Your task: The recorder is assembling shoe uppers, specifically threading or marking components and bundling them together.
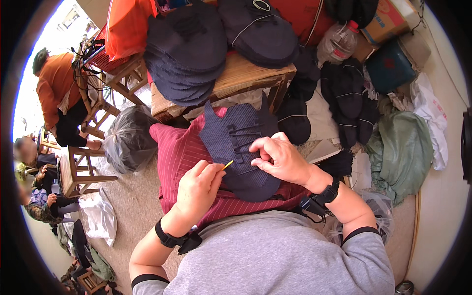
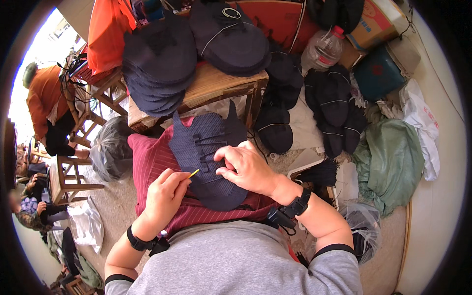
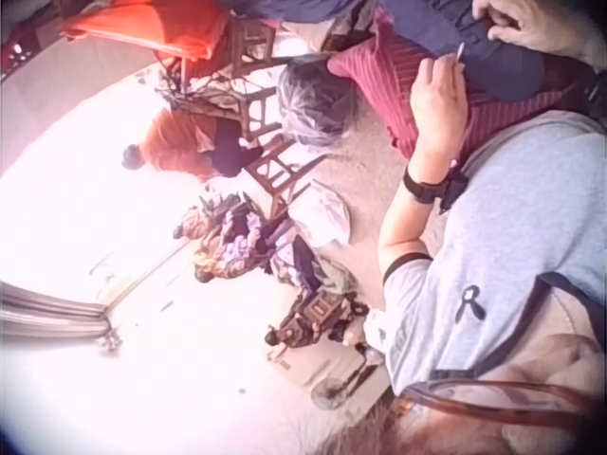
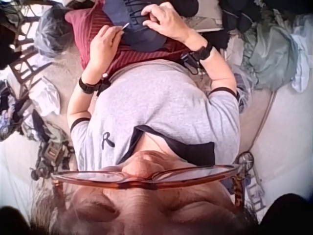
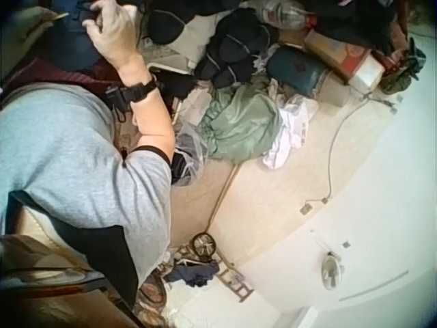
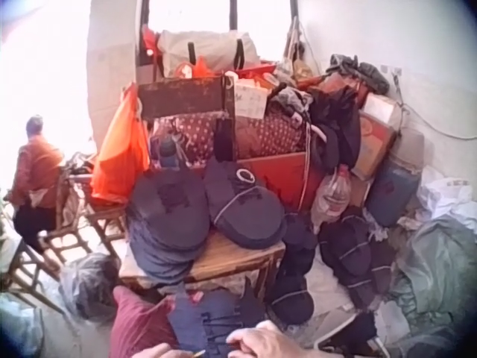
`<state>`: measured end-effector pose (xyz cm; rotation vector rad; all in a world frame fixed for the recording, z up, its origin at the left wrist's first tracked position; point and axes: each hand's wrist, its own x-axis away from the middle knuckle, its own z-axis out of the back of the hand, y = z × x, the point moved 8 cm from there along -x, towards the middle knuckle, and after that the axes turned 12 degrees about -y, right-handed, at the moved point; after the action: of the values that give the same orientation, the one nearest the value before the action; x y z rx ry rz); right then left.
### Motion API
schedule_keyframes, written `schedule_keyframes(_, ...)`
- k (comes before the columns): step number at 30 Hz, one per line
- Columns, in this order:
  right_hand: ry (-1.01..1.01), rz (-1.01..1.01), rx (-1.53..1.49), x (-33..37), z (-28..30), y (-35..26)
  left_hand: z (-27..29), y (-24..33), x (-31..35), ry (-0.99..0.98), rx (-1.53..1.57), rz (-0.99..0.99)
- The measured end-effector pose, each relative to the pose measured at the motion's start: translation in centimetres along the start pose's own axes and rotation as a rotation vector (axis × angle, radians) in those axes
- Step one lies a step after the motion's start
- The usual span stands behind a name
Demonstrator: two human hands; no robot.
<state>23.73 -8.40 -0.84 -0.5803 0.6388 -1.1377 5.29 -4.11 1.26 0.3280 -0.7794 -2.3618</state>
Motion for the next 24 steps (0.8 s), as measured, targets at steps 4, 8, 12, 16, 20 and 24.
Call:
schedule_keyframes(4,-0.047,0.004,0.022,-0.2,-0.3,0.3,-0.1,-0.3,-0.6,0.022,0.011,-0.019)
schedule_keyframes(8,0.016,0.099,0.089,-0.2,0.1,0.0,-0.4,-0.4,-1.4,0.042,0.029,-0.021)
schedule_keyframes(12,-0.027,0.031,-0.010,-0.5,0.3,0.9,-0.8,-0.5,-1.9,0.006,-0.040,-0.010)
schedule_keyframes(16,-0.047,0.013,-0.042,-0.6,0.2,1.0,-0.9,-1.2,-1.8,-0.021,0.054,0.002)
schedule_keyframes(20,-0.079,0.016,-0.049,-0.6,-0.2,1.1,-1.0,-1.4,-2.0,-0.025,0.117,-0.006)
schedule_keyframes(24,-0.109,-0.004,-0.055,-0.9,-0.2,0.8,-1.1,-1.7,-2.0,-0.019,0.123,-0.008)
